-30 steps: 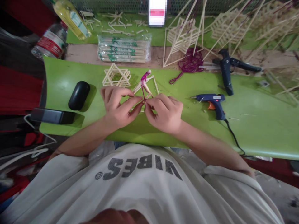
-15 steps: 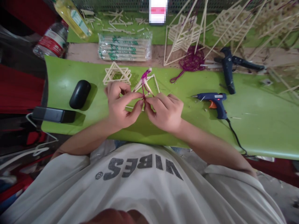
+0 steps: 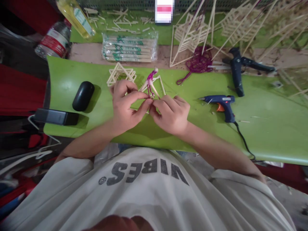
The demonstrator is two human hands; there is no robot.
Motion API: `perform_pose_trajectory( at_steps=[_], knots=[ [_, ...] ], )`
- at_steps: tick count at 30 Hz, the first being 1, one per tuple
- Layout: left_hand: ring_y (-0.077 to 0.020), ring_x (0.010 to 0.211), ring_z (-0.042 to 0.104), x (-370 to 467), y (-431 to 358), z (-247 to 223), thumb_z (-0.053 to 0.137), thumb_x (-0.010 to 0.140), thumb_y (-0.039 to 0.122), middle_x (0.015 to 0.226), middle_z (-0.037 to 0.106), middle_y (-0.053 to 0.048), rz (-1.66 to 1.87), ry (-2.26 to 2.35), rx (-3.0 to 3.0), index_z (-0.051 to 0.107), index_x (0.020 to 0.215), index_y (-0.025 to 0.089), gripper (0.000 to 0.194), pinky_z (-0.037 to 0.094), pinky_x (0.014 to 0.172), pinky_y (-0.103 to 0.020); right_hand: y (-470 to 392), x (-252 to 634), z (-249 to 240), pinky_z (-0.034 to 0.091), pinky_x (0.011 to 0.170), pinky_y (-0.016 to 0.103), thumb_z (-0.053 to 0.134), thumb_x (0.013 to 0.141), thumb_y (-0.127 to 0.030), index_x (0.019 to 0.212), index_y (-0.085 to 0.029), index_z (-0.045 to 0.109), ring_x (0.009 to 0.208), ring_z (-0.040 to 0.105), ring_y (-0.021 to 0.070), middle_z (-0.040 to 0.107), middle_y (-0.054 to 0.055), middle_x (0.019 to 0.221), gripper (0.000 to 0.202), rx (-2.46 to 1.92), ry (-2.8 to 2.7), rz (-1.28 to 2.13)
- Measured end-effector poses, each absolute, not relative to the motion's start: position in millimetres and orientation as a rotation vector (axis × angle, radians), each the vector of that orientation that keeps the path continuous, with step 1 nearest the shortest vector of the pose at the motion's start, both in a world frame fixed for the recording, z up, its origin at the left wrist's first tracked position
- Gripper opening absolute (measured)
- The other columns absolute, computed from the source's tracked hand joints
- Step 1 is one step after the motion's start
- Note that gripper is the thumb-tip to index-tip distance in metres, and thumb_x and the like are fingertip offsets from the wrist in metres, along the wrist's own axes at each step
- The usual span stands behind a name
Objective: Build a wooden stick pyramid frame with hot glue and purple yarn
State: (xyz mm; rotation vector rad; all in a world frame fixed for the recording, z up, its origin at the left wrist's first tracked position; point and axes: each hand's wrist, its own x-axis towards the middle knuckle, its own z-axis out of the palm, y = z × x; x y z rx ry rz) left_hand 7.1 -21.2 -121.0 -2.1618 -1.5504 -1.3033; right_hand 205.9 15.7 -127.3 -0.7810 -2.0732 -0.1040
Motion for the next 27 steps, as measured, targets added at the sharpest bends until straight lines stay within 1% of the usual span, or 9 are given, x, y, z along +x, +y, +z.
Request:
perform_pose_trajectory(
  at_steps=[2,5,9,14,17,21,24,27],
  knots=[
    [-0.0225,0.098,0.064,8.5,-19.5,-118.1,0.059,0.115,0.062,0.099,0.063,-0.006,-1.341,-1.595,-2.180,0.077,0.103,0.028,0.040,0.043,0.094,-0.051,15.1,205.7,-127.8,0.035,0.061,0.035,0.070,0.098,-0.022,0.082,-0.026,0.066,0.055,0.048,0.0131,0.059,-0.005,0.062,0.018,-0.812,-2.083,-0.096],
    [-0.0242,0.101,0.066,9.4,-19.3,-113.0,0.058,0.117,0.054,0.102,0.065,-0.006,-1.313,-1.704,-2.202,0.074,0.101,0.026,0.036,0.044,0.097,-0.050,14.4,204.7,-126.9,0.037,0.061,0.035,0.069,0.100,-0.024,0.082,-0.026,0.068,0.055,0.050,0.0133,0.059,-0.004,0.061,0.018,-0.839,-2.085,-0.104],
    [-0.0250,0.102,0.064,5.8,-20.2,-108.2,0.059,0.116,0.053,0.104,0.063,-0.007,-1.307,-1.753,-2.245,0.070,0.102,0.026,0.033,0.044,0.100,-0.050,15.2,203.1,-123.1,0.040,0.060,0.033,0.070,0.102,-0.025,0.085,-0.026,0.073,0.055,0.055,0.0132,0.060,-0.004,0.060,0.018,-0.826,-2.069,-0.126],
    [-0.0238,0.098,0.062,4.3,-20.4,-104.7,0.059,0.117,0.051,0.101,0.062,-0.006,-1.340,-1.744,-2.233,0.068,0.100,0.027,0.031,0.043,0.096,-0.050,17.1,202.8,-118.9,0.039,0.060,0.032,0.074,0.098,-0.017,0.091,-0.025,0.073,0.056,0.057,0.0117,0.065,-0.005,0.065,0.011,-0.731,-2.003,-0.076],
    [-0.0232,0.097,0.063,6.6,-20.4,-104.4,0.060,0.116,0.050,0.099,0.063,-0.005,-1.361,-1.698,-2.192,0.067,0.100,0.028,0.029,0.044,0.094,-0.051,17.4,202.8,-117.8,0.039,0.061,0.032,0.073,0.098,-0.017,0.089,-0.025,0.073,0.056,0.058,0.0113,0.065,-0.005,0.064,0.012,-0.747,-1.999,-0.086],
    [-0.0248,0.101,0.064,7.9,-21.1,-105.0,0.057,0.118,0.048,0.101,0.062,-0.006,-1.336,-1.665,-2.190,0.064,0.101,0.027,0.028,0.044,0.096,-0.050,17.9,201.7,-116.6,0.038,0.060,0.032,0.071,0.097,-0.017,0.088,-0.025,0.072,0.056,0.057,0.0120,0.064,-0.004,0.063,0.012,-0.726,-1.975,-0.072],
    [-0.0253,0.103,0.063,7.0,-22.3,-104.2,0.059,0.117,0.043,0.102,0.061,-0.006,-1.342,-1.657,-2.203,0.062,0.103,0.028,0.021,0.045,0.097,-0.051,18.2,199.8,-115.3,0.037,0.060,0.032,0.072,0.094,-0.013,0.089,-0.024,0.070,0.057,0.056,0.0118,0.066,-0.004,0.066,0.013,-0.684,-1.953,-0.062],
    [-0.0250,0.102,0.062,6.2,-22.2,-104.0,0.061,0.115,0.038,0.104,0.059,-0.006,-1.407,-1.617,-2.231,0.061,0.105,0.028,0.014,0.048,0.093,-0.050,18.4,197.6,-114.8,0.037,0.061,0.032,0.069,0.092,-0.009,0.087,-0.024,0.067,0.057,0.055,0.0119,0.066,-0.004,0.067,0.016,-0.675,-1.932,-0.063]
  ],
)
